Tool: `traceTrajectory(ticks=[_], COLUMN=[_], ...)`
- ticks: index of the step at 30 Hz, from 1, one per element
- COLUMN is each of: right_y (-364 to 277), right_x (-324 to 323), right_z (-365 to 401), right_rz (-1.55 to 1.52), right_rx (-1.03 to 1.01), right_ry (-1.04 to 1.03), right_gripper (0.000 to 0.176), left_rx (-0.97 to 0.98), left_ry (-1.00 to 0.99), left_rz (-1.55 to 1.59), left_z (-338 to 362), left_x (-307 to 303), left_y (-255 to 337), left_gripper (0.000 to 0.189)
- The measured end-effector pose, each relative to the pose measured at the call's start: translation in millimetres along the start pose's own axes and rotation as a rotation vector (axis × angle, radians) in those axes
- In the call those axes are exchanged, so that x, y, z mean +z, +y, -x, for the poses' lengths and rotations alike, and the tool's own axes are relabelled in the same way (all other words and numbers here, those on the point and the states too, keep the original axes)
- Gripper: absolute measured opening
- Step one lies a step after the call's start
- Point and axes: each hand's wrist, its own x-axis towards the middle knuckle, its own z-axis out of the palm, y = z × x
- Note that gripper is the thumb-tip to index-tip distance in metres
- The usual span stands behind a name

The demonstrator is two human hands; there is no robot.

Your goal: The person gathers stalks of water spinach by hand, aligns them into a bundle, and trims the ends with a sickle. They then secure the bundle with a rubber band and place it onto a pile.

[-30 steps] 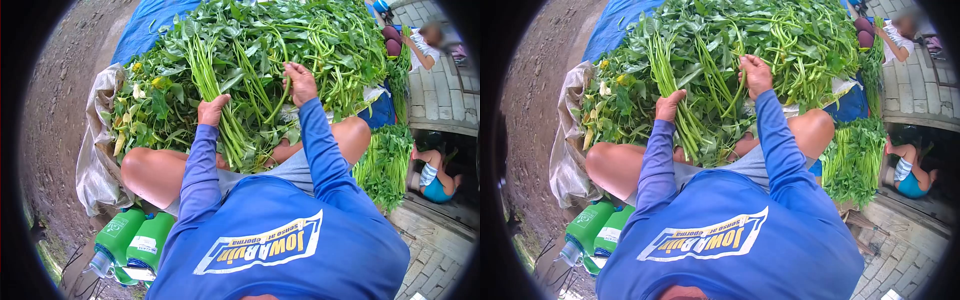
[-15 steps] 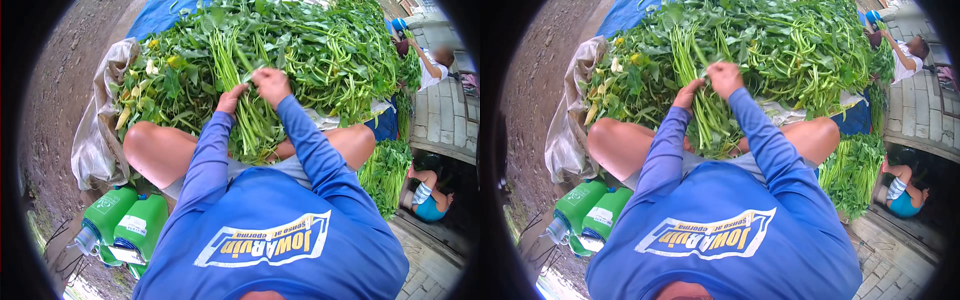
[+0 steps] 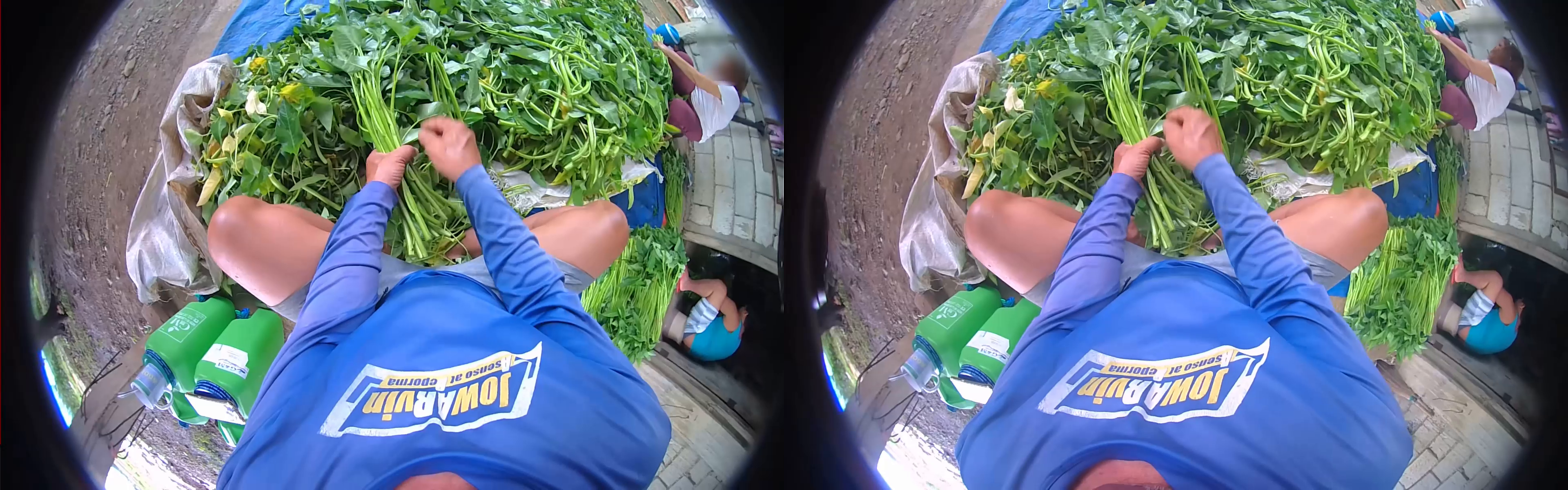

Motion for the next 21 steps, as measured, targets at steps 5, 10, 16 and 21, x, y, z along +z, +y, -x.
traceTrajectory(ticks=[5, 10, 16, 21], right_y=[-12, -5, -21, -9], right_x=[33, 50, 40, 51], right_z=[-81, -94, -53, -68], right_rz=[-0.374, -0.396, -0.325, -0.212], right_rx=[0.571, 0.452, 0.284, 0.175], right_ry=[-0.181, -0.115, 0.422, 0.16], right_gripper=[0.03, 0.031, 0.024, 0.023], left_rx=[0.065, 0.098, 0.175, 0.12], left_ry=[0.032, 0.079, 0.134, 0.018], left_rz=[-0.155, -0.271, -0.349, -0.279], left_z=[15, 14, 6, 31], left_x=[7, 3, -1, 6], left_y=[17, 24, 22, 45], left_gripper=[0.027, 0.036, 0.047, 0.035])
